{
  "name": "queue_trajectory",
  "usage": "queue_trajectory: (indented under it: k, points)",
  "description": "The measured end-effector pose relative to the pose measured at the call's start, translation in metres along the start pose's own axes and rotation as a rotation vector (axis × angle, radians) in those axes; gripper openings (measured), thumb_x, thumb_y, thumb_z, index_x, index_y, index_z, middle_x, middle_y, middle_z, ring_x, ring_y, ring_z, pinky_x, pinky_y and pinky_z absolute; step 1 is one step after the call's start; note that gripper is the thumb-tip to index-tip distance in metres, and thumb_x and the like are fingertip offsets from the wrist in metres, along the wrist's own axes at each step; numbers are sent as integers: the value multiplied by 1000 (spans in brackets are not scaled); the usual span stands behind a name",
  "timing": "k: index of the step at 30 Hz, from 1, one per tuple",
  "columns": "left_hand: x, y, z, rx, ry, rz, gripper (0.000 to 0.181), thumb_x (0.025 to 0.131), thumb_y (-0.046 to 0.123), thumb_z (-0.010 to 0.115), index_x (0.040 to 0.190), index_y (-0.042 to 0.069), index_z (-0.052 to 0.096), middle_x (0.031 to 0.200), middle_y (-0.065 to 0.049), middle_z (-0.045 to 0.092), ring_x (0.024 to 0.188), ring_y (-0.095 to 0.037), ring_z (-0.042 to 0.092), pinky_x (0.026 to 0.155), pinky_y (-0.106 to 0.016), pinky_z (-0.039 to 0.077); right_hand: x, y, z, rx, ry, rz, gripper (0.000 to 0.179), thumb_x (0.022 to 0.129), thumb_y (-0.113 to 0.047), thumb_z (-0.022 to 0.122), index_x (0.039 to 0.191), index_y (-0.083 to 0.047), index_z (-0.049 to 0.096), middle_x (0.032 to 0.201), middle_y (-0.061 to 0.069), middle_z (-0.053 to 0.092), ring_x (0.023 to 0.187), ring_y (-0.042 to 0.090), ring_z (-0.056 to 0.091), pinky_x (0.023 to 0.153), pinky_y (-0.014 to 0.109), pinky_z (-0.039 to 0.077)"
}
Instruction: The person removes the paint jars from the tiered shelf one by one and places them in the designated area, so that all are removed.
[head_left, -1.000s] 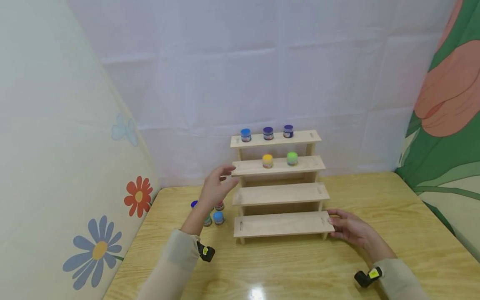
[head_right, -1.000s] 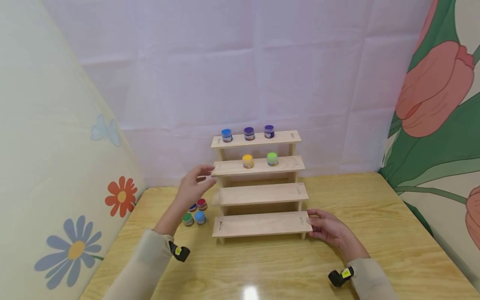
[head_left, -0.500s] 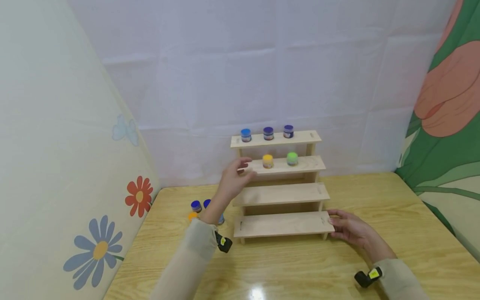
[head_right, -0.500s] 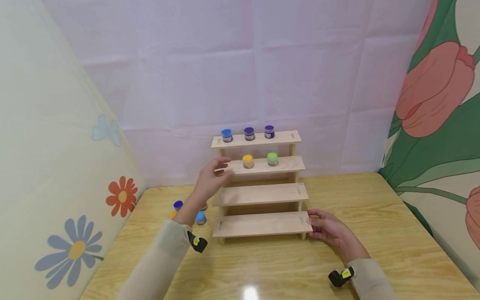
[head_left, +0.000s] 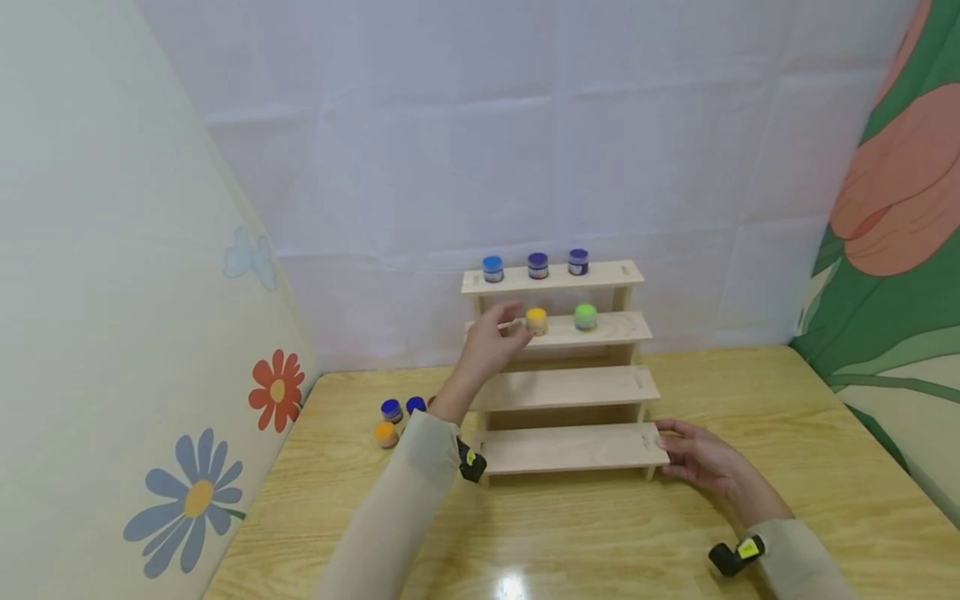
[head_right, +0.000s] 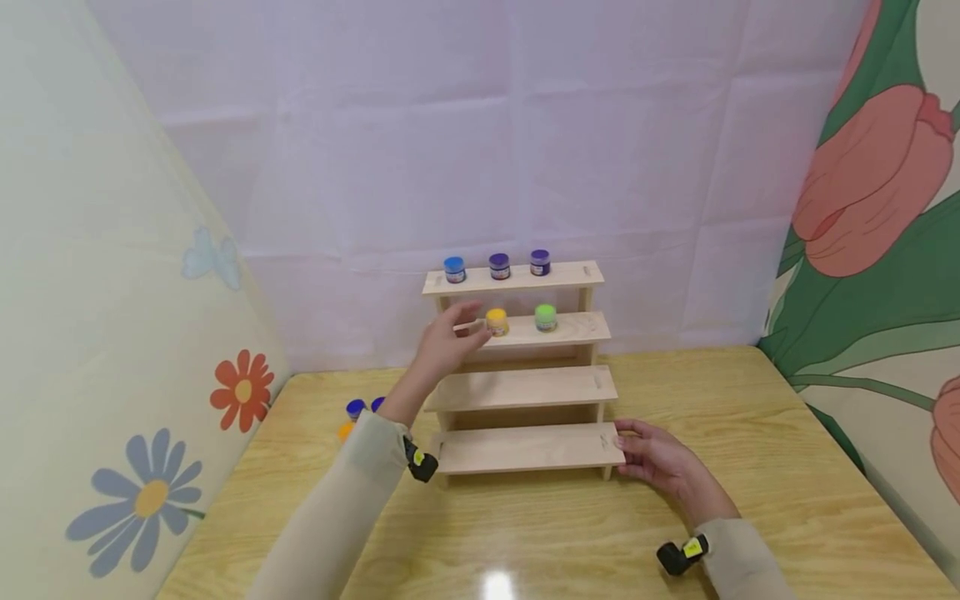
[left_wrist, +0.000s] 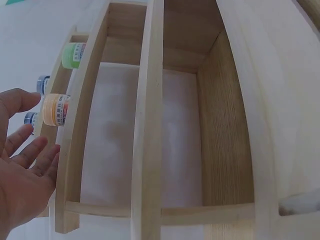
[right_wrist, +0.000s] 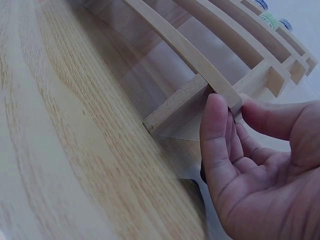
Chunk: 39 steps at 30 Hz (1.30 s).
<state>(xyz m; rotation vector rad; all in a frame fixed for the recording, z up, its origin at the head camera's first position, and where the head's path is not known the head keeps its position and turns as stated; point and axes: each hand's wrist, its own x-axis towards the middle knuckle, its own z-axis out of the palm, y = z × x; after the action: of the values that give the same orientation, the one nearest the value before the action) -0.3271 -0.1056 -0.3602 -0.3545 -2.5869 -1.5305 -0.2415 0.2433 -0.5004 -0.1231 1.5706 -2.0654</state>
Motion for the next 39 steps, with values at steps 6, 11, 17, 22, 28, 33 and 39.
queue_trajectory:
  k: [6, 11, 17, 22, 28, 33, 39]
  points:
    - [12, 4, 5, -26, -20, -10, 60, 92, 16, 74, 147, 10, 51, 145, -17, 54, 131, -36, 55, 102, -43, 54, 0, -2, 0, 5, -5, -2, 22, 104, -8, 53, 121, -22, 60, 102, 3, 70, 88, 12, 68, 73, 23, 59]
    - [19, 5, 9, 3, -31, -3, 60, 91, 15, 74, 146, 9, 52, 144, -15, 56, 131, -33, 55, 105, -43, 51, 0, -2, 2, 4, -26, -10, 23, 105, -8, 52, 120, -23, 60, 103, 3, 71, 89, 12, 69, 74, 23, 59]
    - [25, 5, 12, 63, -44, 6, 59, 90, 15, 75, 144, 9, 54, 142, -12, 58, 126, -29, 57, 107, -40, 49, -1, -3, 2, 7, -7, -4, 22, 104, -8, 53, 121, -21, 59, 102, 3, 70, 89, 12, 68, 74, 23, 59]
    - [27, 6, 15, 126, -66, -3, 58, 90, 14, 74, 144, 9, 53, 134, -13, 61, 120, -27, 58, 105, -38, 50, -1, -3, 1, 14, -4, -3, 23, 104, -8, 53, 122, -21, 59, 103, 3, 70, 90, 13, 68, 74, 24, 59]
    - [28, 5, 17, 191, -81, -1, 55, 93, 11, 72, 144, 9, 53, 131, -13, 63, 118, -28, 59, 104, -39, 50, -1, -2, -1, 20, -20, -9, 23, 104, -7, 53, 120, -22, 59, 103, 2, 70, 89, 12, 68, 74, 23, 59]
    - [27, 6, 18, 200, -80, 0, 53, 94, 11, 71, 144, 8, 54, 131, -14, 63, 119, -29, 59, 104, -41, 49, -1, -1, -1, 19, -10, -5, 22, 104, -8, 53, 119, -24, 60, 103, 2, 70, 89, 12, 68, 74, 23, 59]
    - [24, 3, 19, 123, -22, -3, 47, 92, 8, 72, 137, 7, 58, 128, -12, 63, 116, -27, 59, 102, -40, 51, 0, 1, -1, 5, -7, -2, 22, 104, -9, 53, 122, -22, 58, 104, 2, 70, 90, 12, 68, 75, 23, 59]
